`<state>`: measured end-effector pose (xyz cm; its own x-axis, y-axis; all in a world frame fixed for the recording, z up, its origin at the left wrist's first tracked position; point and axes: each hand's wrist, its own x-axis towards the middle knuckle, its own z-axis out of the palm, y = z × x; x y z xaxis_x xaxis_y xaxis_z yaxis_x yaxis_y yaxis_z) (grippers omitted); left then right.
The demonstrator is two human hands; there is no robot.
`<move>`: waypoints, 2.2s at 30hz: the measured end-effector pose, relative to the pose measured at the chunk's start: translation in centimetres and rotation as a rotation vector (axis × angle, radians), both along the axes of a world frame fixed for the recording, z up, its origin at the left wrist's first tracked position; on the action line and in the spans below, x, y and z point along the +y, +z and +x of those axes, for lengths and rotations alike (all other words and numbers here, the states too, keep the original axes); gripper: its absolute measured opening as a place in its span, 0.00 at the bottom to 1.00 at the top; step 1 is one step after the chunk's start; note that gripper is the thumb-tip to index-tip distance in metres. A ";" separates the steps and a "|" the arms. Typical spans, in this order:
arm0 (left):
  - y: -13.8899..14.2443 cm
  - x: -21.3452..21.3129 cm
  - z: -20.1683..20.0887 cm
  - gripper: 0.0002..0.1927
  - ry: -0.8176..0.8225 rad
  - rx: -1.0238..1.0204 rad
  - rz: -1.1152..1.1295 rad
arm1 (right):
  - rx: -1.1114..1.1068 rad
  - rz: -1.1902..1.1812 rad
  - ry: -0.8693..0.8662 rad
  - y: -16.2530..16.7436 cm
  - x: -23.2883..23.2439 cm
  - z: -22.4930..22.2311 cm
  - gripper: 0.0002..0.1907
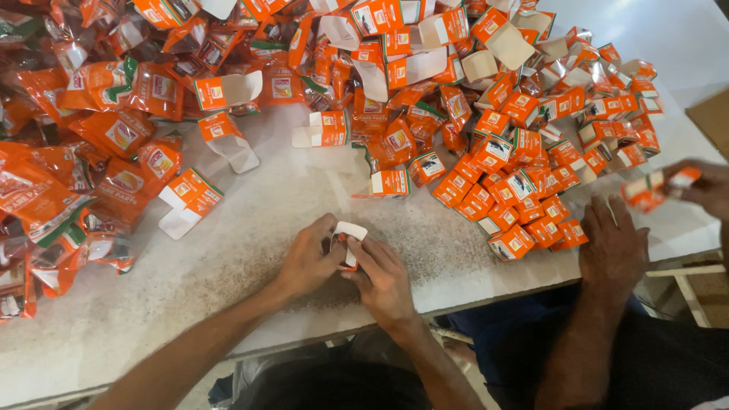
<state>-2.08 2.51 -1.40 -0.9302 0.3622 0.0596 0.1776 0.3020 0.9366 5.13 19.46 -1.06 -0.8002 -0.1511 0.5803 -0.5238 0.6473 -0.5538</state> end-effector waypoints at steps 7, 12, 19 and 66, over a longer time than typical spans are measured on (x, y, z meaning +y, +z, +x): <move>2.5 -3.0 -1.7 0.14 -0.330 -0.568 0.487 | -0.102 0.010 -0.015 1.2 -0.2 -0.1 0.31; 1.4 -2.0 -2.3 0.09 -0.277 -0.481 0.307 | -0.089 -0.030 -0.021 1.5 -0.2 0.0 0.27; -0.1 -1.1 -1.1 0.10 -0.226 0.137 0.174 | -0.073 -0.032 -0.033 0.7 0.1 0.3 0.20; 1.6 -2.9 4.4 0.28 -0.200 0.796 -0.182 | 0.249 0.266 -0.585 3.9 6.9 -2.8 0.36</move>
